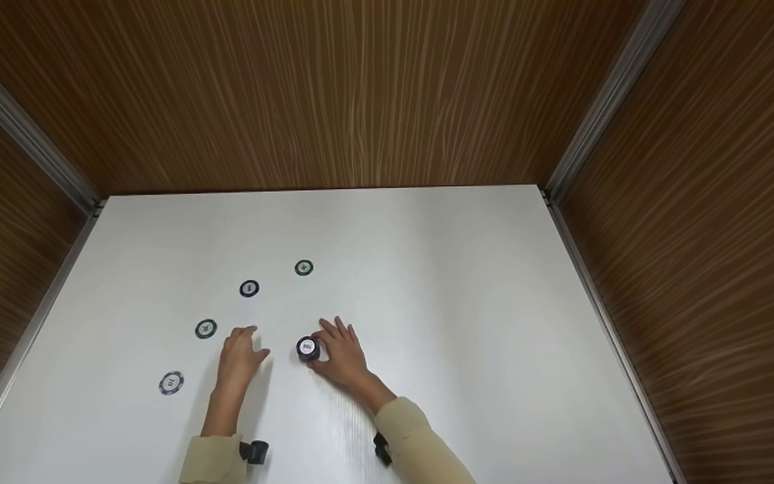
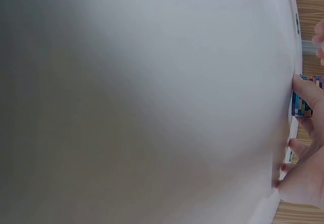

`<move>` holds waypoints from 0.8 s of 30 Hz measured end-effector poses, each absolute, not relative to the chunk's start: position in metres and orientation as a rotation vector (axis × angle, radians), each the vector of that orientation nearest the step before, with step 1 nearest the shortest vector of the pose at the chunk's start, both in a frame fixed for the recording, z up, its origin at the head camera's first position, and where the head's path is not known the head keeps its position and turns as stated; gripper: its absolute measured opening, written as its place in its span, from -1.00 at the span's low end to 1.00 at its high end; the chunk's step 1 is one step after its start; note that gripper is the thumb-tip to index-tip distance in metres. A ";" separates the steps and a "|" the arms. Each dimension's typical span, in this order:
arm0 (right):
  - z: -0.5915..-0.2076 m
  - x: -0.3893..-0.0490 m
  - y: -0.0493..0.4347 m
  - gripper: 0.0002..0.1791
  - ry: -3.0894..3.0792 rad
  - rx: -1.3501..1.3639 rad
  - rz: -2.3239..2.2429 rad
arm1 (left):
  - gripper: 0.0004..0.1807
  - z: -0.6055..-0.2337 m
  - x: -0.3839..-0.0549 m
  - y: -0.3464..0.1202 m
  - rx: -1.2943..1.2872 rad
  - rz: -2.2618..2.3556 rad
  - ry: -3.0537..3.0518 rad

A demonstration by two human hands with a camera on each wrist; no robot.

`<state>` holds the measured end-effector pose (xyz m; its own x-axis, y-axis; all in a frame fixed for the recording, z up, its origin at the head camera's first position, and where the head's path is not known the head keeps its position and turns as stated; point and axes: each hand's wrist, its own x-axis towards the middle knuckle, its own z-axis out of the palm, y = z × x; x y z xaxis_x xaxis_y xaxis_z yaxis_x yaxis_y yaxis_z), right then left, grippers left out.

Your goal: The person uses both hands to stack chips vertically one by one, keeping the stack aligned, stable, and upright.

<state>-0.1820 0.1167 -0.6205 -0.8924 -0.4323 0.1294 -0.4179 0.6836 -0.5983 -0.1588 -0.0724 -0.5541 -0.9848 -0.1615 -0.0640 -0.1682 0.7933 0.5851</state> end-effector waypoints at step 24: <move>-0.615 -0.179 0.118 -0.49 2.841 -0.714 -1.009 | -0.45 -0.560 -0.121 -0.178 -0.895 0.849 2.874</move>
